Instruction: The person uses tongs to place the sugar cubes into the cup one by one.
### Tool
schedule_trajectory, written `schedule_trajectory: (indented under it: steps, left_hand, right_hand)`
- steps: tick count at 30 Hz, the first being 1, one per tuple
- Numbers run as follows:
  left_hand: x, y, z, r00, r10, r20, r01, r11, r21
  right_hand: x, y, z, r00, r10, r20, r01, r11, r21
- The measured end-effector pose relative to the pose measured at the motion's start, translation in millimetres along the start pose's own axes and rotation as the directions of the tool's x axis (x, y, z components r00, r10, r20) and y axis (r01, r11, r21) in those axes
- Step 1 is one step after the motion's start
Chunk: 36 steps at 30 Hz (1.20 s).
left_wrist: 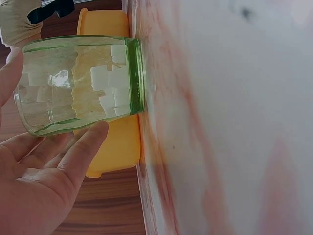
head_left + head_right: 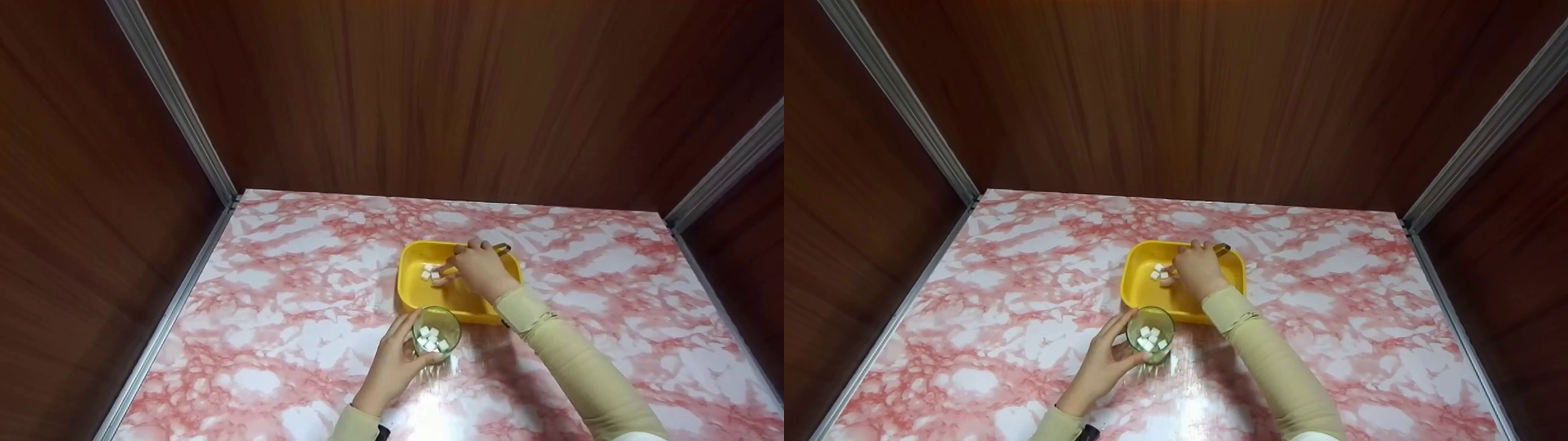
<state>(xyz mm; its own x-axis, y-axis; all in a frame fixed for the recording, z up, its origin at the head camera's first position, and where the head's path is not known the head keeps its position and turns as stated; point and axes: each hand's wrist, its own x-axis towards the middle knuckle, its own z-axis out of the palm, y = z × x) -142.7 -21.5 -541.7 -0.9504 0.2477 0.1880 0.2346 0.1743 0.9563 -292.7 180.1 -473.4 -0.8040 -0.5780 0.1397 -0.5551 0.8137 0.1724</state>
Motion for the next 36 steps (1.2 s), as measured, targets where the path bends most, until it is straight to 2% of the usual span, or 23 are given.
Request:
schedule_trajectory:
  steps: [14, 23, 30, 36]
  left_hand:
    - [0.1, -2.3, 0.4, 1.0, 0.03, -0.007, -0.03, 1.0, -0.007]
    - [0.0, -1.8, 0.4, 1.0, 0.015, -0.004, -0.015, 1.0, -0.027]
    - [0.4, -1.8, 0.9, 1.0, 0.019, -0.009, -0.019, 1.0, -0.013]
    - [-0.2, -0.2, 0.2, 1.0, 0.016, -0.014, -0.016, 1.0, -0.002]
  right_hand:
    - [-1.9, -1.1, -0.3, 0.999, -0.034, -0.026, 0.034, 0.999, -0.009]
    - [-1.5, -0.9, 0.8, 0.999, -0.038, -0.034, 0.038, 0.999, 0.01]
    - [-3.2, -0.7, 1.7, 0.998, -0.043, -0.035, 0.043, 0.999, -0.011]
    - [-5.1, -0.9, 1.8, 0.999, -0.039, -0.031, 0.039, 0.999, 0.016]
